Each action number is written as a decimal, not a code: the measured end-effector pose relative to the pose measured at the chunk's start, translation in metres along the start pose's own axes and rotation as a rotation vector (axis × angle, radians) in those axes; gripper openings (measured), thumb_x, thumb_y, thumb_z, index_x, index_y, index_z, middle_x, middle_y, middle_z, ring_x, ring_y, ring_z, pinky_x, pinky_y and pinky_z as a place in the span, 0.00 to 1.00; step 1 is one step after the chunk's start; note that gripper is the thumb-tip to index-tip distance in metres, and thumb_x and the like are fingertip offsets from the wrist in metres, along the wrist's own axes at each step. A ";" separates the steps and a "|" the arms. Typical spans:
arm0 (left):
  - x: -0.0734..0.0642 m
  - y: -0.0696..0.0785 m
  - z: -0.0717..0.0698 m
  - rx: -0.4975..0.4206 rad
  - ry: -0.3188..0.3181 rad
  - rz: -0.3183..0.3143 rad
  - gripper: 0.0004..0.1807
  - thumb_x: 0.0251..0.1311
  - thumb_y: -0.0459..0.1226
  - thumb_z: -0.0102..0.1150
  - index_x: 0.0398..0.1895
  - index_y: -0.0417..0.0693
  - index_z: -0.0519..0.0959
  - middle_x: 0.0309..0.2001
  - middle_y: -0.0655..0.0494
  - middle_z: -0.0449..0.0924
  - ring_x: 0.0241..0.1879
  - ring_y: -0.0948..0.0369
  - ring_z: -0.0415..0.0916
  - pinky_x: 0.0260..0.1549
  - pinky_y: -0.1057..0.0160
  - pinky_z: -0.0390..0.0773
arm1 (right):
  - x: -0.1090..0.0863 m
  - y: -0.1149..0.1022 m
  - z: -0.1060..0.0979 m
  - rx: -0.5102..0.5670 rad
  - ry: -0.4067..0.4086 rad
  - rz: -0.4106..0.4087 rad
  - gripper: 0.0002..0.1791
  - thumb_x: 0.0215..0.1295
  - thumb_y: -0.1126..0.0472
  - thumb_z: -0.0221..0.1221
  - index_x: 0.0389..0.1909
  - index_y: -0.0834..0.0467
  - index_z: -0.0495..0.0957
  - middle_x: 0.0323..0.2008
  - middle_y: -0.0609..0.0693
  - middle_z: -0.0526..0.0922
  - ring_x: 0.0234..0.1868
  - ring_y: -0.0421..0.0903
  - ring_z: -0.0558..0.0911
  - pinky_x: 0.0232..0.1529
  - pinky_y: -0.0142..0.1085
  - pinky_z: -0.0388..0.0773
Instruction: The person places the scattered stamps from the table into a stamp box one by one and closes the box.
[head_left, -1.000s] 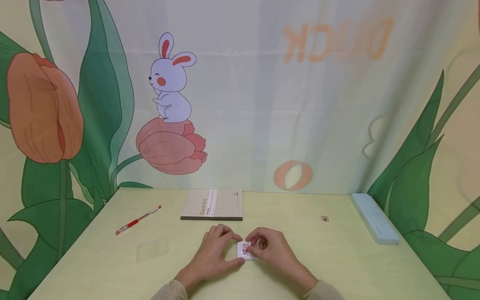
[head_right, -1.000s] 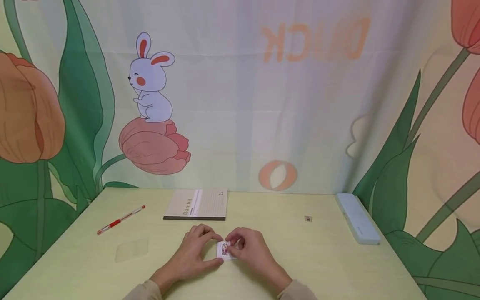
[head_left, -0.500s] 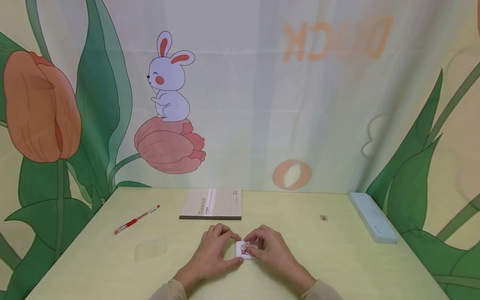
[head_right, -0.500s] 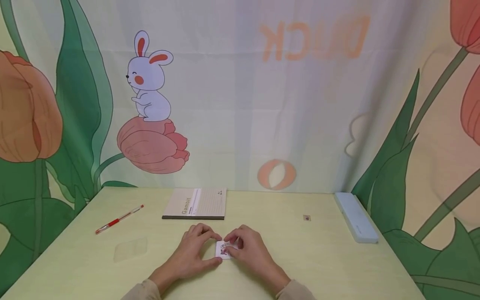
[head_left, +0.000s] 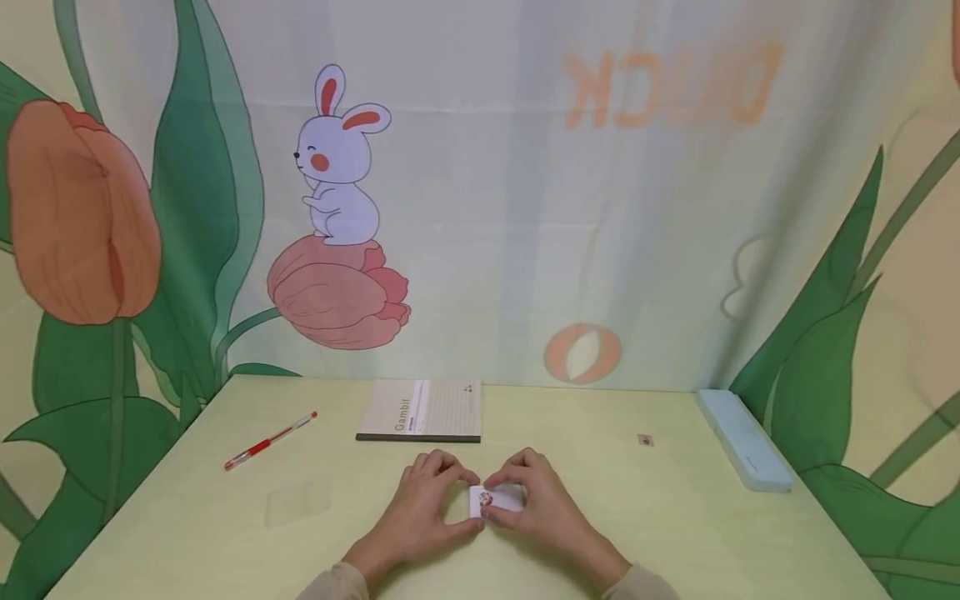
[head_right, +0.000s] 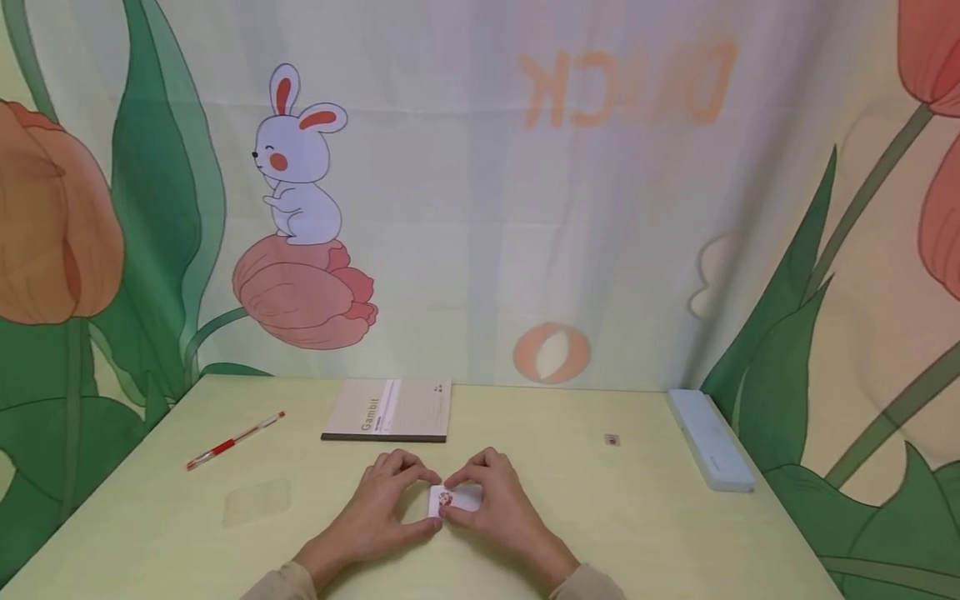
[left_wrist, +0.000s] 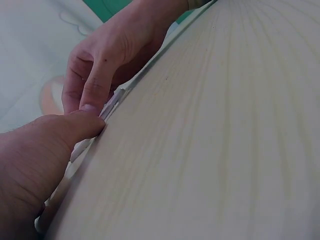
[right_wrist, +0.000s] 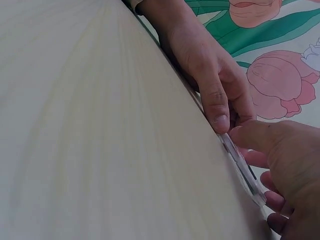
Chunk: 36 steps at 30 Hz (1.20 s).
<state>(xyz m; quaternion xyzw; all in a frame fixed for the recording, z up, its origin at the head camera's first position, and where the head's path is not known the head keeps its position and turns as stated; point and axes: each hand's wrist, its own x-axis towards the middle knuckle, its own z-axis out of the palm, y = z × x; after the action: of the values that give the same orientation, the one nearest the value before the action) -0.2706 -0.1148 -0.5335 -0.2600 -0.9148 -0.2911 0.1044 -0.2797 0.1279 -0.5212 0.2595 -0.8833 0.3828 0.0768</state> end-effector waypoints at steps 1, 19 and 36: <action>0.000 0.000 0.000 0.005 0.001 0.000 0.27 0.60 0.59 0.77 0.59 0.62 0.86 0.58 0.62 0.74 0.61 0.58 0.68 0.59 0.48 0.69 | 0.000 0.000 0.000 -0.005 -0.003 -0.004 0.13 0.61 0.51 0.83 0.44 0.46 0.92 0.47 0.43 0.77 0.54 0.46 0.74 0.55 0.41 0.73; 0.000 0.002 0.000 -0.004 -0.009 -0.015 0.27 0.59 0.59 0.78 0.59 0.61 0.86 0.59 0.62 0.73 0.61 0.58 0.67 0.60 0.48 0.69 | 0.005 0.004 -0.023 0.076 0.017 0.104 0.20 0.67 0.51 0.80 0.57 0.49 0.90 0.52 0.50 0.83 0.54 0.51 0.81 0.54 0.46 0.78; 0.000 0.001 0.002 -0.009 -0.001 -0.015 0.28 0.59 0.59 0.79 0.59 0.61 0.86 0.58 0.62 0.73 0.60 0.58 0.66 0.59 0.50 0.68 | -0.002 0.071 -0.163 0.072 0.304 0.116 0.28 0.75 0.54 0.73 0.73 0.52 0.80 0.58 0.53 0.84 0.56 0.48 0.80 0.48 0.32 0.75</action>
<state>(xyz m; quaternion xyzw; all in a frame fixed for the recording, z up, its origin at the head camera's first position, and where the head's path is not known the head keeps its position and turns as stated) -0.2704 -0.1133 -0.5346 -0.2539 -0.9154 -0.2959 0.1004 -0.3252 0.2859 -0.4540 0.1496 -0.8607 0.4529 0.1779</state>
